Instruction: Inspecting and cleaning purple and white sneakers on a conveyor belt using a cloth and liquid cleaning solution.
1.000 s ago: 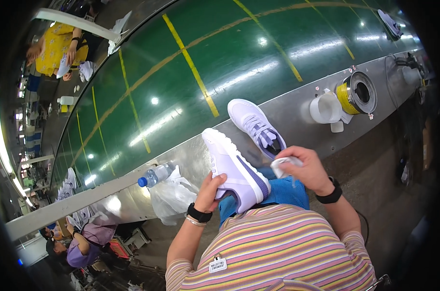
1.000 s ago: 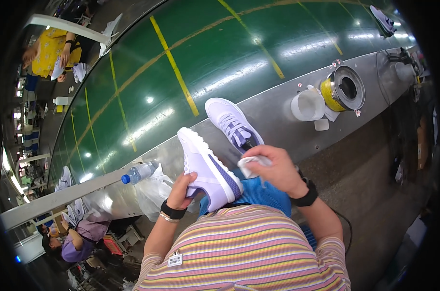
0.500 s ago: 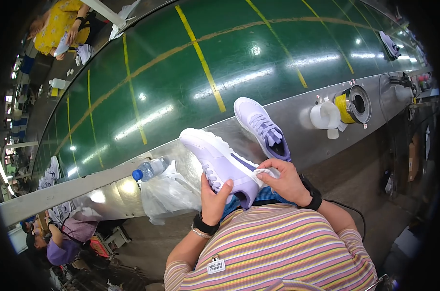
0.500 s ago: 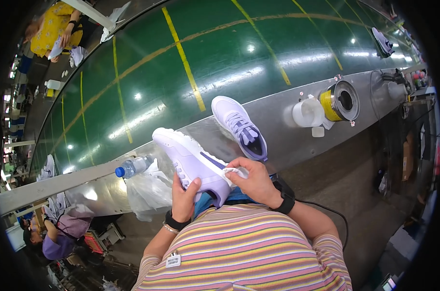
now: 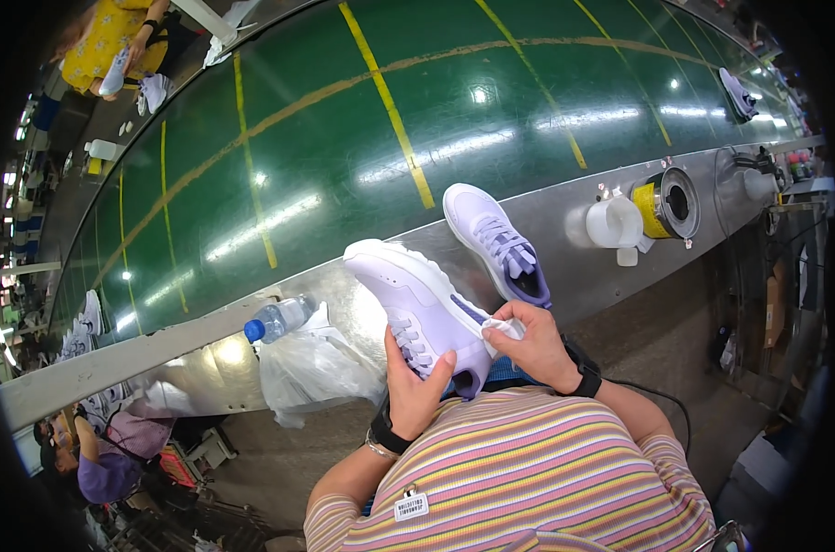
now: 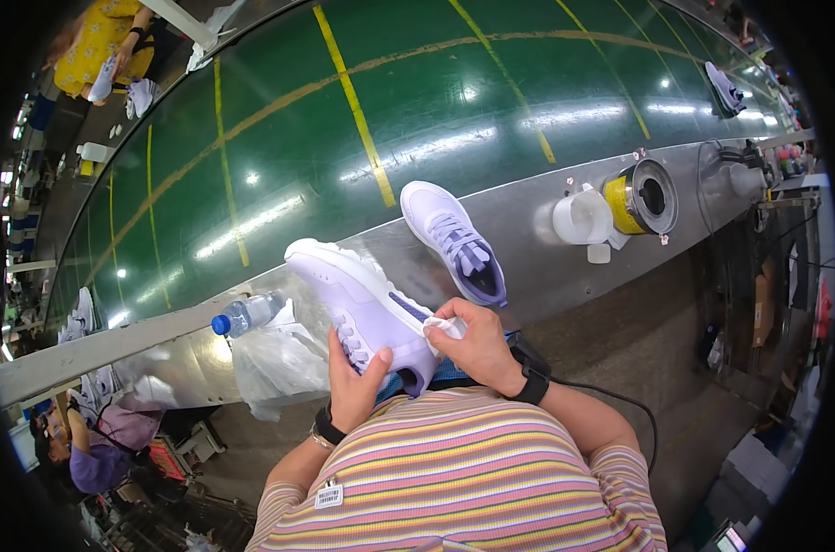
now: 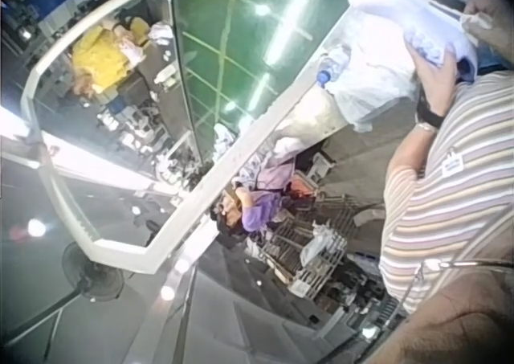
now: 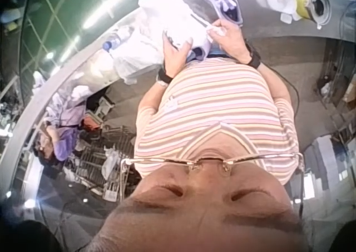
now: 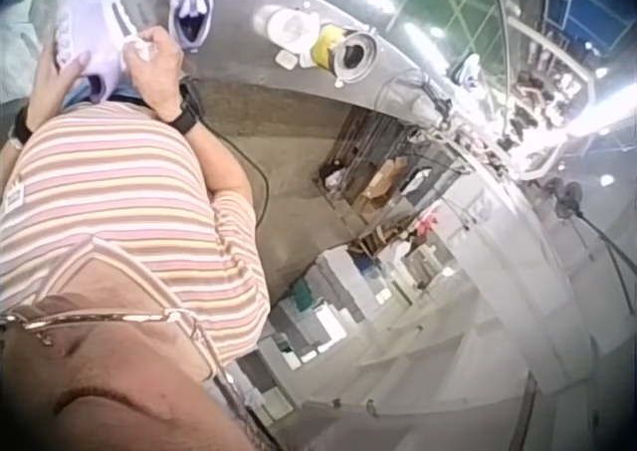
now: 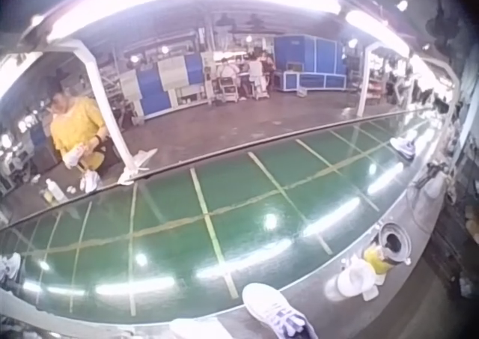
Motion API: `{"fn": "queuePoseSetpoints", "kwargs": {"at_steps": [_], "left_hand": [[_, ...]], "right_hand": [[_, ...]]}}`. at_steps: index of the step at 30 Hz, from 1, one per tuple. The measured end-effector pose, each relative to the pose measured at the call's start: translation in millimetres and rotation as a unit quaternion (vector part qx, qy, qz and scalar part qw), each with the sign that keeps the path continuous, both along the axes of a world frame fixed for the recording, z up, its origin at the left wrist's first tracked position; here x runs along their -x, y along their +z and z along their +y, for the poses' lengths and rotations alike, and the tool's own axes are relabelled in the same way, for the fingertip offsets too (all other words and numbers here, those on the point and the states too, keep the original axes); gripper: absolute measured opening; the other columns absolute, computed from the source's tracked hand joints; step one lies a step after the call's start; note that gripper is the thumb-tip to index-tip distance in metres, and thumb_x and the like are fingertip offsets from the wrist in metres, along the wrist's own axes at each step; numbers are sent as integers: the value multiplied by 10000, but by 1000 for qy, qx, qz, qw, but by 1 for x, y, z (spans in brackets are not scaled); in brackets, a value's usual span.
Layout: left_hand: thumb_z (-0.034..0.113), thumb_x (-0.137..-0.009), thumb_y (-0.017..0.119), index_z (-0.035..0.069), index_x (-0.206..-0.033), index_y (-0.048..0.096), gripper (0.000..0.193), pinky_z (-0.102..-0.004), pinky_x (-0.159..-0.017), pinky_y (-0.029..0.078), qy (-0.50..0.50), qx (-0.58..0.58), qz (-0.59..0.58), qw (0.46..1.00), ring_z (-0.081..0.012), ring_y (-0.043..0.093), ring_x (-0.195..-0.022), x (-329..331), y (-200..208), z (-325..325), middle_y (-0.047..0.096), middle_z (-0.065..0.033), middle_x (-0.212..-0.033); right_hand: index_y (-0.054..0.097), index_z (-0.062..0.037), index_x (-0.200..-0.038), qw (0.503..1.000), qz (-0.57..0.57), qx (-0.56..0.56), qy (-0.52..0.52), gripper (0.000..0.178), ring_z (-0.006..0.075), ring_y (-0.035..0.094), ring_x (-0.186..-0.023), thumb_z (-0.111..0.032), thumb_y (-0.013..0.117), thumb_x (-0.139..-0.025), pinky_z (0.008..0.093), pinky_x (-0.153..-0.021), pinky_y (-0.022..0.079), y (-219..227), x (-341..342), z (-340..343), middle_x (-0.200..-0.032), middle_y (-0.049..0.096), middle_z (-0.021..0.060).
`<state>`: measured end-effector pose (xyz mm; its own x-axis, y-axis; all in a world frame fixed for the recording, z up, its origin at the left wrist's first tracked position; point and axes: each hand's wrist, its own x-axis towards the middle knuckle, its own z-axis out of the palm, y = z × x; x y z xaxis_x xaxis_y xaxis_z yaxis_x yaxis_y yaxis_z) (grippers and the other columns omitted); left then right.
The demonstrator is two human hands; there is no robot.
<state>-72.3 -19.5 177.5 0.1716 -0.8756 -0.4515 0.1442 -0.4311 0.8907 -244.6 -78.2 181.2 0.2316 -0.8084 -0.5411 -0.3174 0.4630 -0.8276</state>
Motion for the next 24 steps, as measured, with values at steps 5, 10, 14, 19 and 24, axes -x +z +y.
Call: {"fn": "queuePoseSetpoints", "kwargs": {"at_steps": [5, 10, 14, 19, 24], "left_hand": [[93, -740, 639, -68, -1319, 141, 780, -324, -907, 378, -5, 8, 2, 1000, -209, 468, -1049, 3, 3, 1, 439, -182, -1170], [98, -738, 642, -66, -1329, 123, 803, -331, -924, 365, 14, 4, 34, 999, -219, 452, -1070, 2, -4, 6, 416, -187, -1193], [102, -738, 643, -69, -1332, 115, 813, -339, -929, 361, 9, 11, 31, 999, -225, 444, -1080, 2, -4, 6, 407, -193, -1200], [102, -737, 642, -68, -1333, 111, 816, -341, -929, 361, -7, 11, 3, 1000, -228, 442, -1085, 2, -4, 8, 408, -198, -1198], [105, -736, 641, -71, -1332, 109, 818, -340, -926, 364, -1, 19, 13, 1000, -229, 445, -1081, 3, -3, 7, 408, -200, -1196]], "right_hand": [[549, -2, -794, 999, -8, 44, -9, 171, 70, 538, -594, -138, 649, -766, 228, -511, 420, -11, 3, 10, -671, 596, 45], [548, -5, -809, 997, -53, -1, -63, 150, 54, 516, -620, -118, 640, -772, 214, -537, 420, -6, 1, 14, -695, 576, 20], [546, -6, -807, 996, -44, -29, -68, 124, 44, 511, -630, -97, 627, -782, 200, -538, 414, -2, -3, 11, -708, 564, 9], [543, -2, -803, 997, -43, 4, -57, 143, 46, 509, -624, -110, 632, -776, 203, -530, 409, -13, 2, 17, -698, 570, 15], [537, -10, -797, 994, -57, -27, -92, 132, 46, 505, -633, -102, 630, -774, 201, -543, 413, -5, -2, 16, -712, 565, 10]]}}
